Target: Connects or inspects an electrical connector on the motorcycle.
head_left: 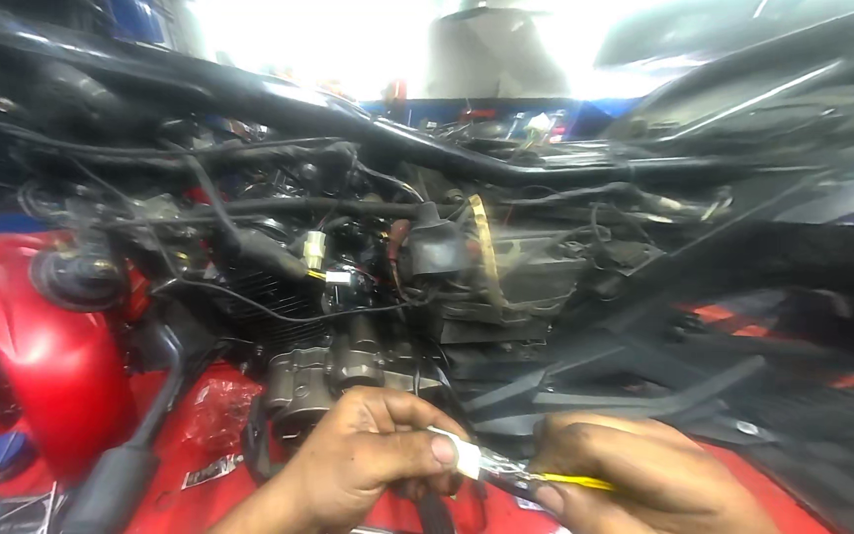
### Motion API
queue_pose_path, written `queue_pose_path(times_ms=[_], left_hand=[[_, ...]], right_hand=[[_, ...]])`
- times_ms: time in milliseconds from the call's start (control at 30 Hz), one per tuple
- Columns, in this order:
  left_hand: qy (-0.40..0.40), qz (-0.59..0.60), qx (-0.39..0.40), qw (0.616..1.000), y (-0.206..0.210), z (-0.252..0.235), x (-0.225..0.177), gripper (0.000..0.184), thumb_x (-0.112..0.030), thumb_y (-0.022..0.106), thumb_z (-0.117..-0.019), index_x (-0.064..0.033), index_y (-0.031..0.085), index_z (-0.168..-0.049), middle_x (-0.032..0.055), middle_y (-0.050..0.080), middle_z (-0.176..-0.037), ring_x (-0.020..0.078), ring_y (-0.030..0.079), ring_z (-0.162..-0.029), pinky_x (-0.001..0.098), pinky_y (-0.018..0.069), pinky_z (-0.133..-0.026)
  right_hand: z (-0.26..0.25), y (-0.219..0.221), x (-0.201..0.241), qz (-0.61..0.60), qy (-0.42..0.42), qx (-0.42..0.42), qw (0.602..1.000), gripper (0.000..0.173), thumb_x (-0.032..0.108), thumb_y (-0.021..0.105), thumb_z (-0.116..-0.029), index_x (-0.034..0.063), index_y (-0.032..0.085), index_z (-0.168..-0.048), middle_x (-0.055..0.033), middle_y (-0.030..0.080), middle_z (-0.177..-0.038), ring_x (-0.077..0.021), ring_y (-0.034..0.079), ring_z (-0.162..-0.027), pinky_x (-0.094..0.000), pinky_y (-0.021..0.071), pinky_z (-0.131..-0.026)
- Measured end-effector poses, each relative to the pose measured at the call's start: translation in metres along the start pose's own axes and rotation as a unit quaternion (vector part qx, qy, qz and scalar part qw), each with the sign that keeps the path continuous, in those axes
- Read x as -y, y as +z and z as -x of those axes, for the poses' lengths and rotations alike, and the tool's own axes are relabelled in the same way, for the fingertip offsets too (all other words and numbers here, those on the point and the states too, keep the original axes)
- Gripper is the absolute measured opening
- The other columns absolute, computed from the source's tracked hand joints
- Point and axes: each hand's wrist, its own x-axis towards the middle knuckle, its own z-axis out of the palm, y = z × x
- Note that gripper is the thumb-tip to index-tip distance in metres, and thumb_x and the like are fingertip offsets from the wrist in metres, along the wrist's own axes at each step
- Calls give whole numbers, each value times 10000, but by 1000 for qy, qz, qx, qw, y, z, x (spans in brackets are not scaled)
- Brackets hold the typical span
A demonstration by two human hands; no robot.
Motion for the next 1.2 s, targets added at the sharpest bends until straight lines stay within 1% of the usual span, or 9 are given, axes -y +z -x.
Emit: queue_pose_path(times_ms=[200, 300, 400, 533, 700, 833, 933, 1100, 1200], left_hand=[[-5, -59, -29, 998, 5, 1, 0, 188, -109, 671, -988, 21, 721, -1114, 77, 719, -870, 78, 639, -690, 232, 540, -623], [-12, -35, -24, 999, 3, -1, 1, 186, -124, 664, -993, 15, 721, -1101, 71, 714, -852, 79, 636, -684, 233, 539, -623], [-20, -15, -21, 999, 2, -1, 2, 180, -124, 656, -995, 17, 721, -1086, 65, 703, -834, 80, 627, -676, 237, 535, -626], [-4, -48, -29, 998, 3, -1, 1, 180, -127, 669, -996, 12, 722, -1097, 58, 708, -844, 71, 633, -679, 224, 538, -622], [22, -131, -39, 990, 7, 1, -2, 221, -143, 693, -985, 17, 706, -1137, 64, 714, -876, 79, 650, -716, 238, 557, -647], [4, -109, -35, 993, 6, -1, -2, 208, -149, 660, -1007, 14, 705, -1130, 59, 708, -864, 83, 647, -699, 236, 557, -637], [11, -106, -44, 993, 6, -2, 0, 198, -135, 676, -996, 13, 701, -1123, 61, 707, -869, 82, 645, -702, 238, 556, -639], [34, -139, -49, 988, 6, -3, 2, 223, -116, 697, -979, 21, 691, -1155, 74, 710, -924, 93, 657, -762, 253, 569, -697], [8, -93, -32, 995, 5, -4, 0, 198, -117, 664, -998, 21, 691, -1138, 76, 710, -899, 99, 656, -739, 256, 564, -675]], right_hand=[[1, 6, -5, 5, 0, -5, 1000, 190, 193, 615, -1019, 49, 689, -918, -25, 633, -784, -32, 586, -727, -176, 475, -639], [1, 7, -7, 31, -11, -21, 999, 161, 198, 637, -1009, 62, 705, -954, -21, 641, -797, -33, 588, -730, -177, 485, -642], [1, 8, -8, 61, -21, -36, 997, 136, 197, 657, -999, 75, 715, -985, -25, 669, -830, -51, 619, -765, -194, 513, -676], [1, 10, -4, 94, -8, -63, 994, 118, 176, 682, -975, 78, 739, -1009, -29, 693, -865, -53, 638, -783, -193, 536, -688], [1, 8, -5, 50, -3, -51, 997, 96, 165, 697, -963, 77, 725, -991, -29, 691, -874, -51, 632, -790, -189, 524, -677], [1, 9, -6, 37, 10, -55, 998, 94, 163, 684, -965, 75, 711, -987, -18, 683, -860, -40, 628, -778, -178, 523, -670], [2, 10, -7, 43, 14, -69, 997, 111, 187, 668, -974, 83, 707, -976, -9, 683, -859, -38, 628, -780, -184, 523, -672], [2, 14, -8, 84, -9, -78, 993, 161, 210, 595, -1026, 83, 691, -1009, -38, 713, -967, -76, 669, -916, -228, 561, -793], [3, 13, -8, 105, -16, -64, 992, 160, 229, 580, -1049, 91, 661, -1057, -50, 698, -1025, -96, 669, -967, -246, 567, -834]])
